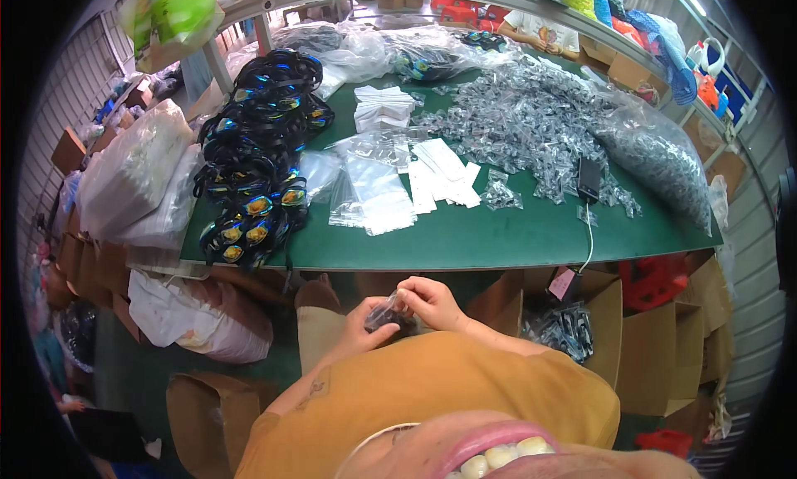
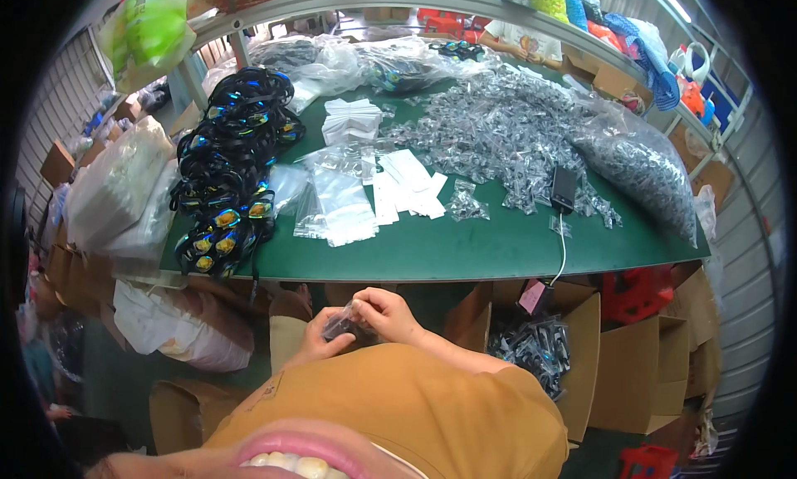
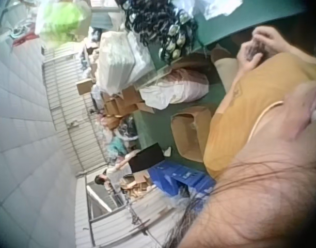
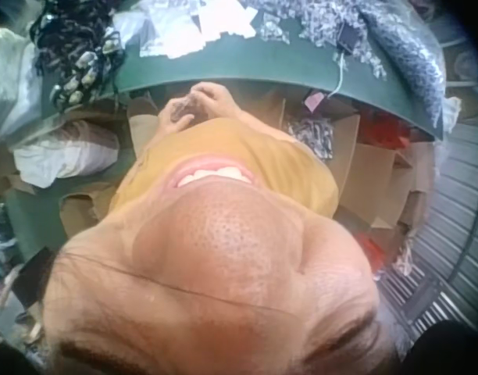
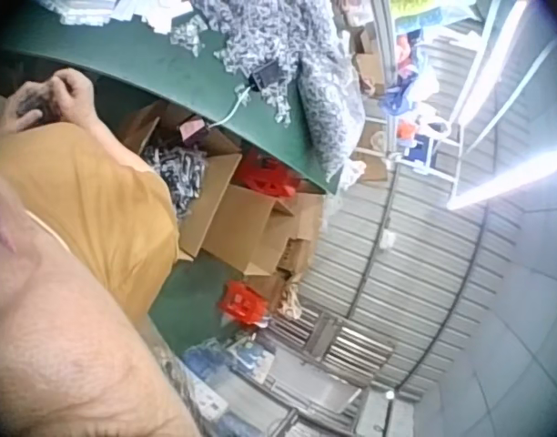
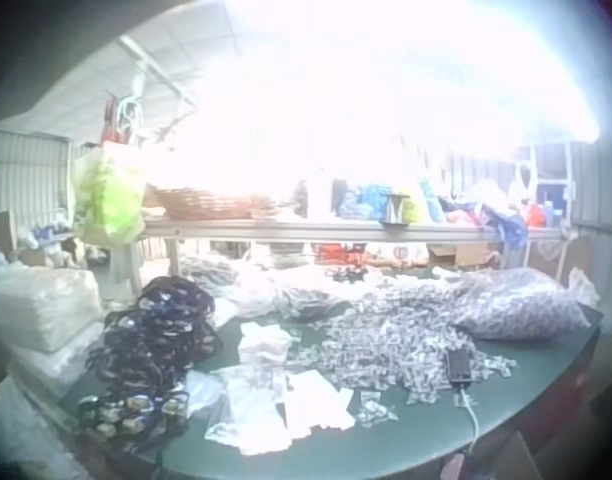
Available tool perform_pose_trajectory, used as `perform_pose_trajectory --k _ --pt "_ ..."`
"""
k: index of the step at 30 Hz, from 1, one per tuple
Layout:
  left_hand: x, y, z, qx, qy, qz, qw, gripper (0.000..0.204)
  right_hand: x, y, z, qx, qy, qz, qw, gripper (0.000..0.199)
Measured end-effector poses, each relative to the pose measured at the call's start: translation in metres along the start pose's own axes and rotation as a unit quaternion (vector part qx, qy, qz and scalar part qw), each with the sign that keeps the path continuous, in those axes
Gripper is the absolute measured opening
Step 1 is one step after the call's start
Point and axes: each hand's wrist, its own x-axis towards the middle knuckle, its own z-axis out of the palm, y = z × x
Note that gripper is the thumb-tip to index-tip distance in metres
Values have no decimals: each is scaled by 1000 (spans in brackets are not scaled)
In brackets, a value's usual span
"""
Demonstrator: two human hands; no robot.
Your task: The recorder is packaging swimming goggles into small plastic bags at a factory workbench.
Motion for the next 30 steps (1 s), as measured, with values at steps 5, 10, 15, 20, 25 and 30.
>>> perform_pose_trajectory --k 5,10,15,20,25,30 --pt "4 -4 -3 -15 -12 35 999 33 -2 -4 2 -89 11 -93 992 13" --pt "-3 -23 7 -67 -22 -14 997 37 -9 -1 -6 -269 60 -181 944 12" --pt "0 -20 12 -84 -13 6 996 49 -18 -9 -16 -234 40 -103 966 15" --pt "8 -18 13 -65 -32 -33 997 51 -21 -1 -27 -168 46 -67 982 15" --pt "20 -19 11 -50 -42 -47 997 52 -10 0 -33 -159 46 -68 984 15" --pt "25 -15 9 -40 -44 -56 997 53 -5 7 -37 -143 41 -63 987 13"
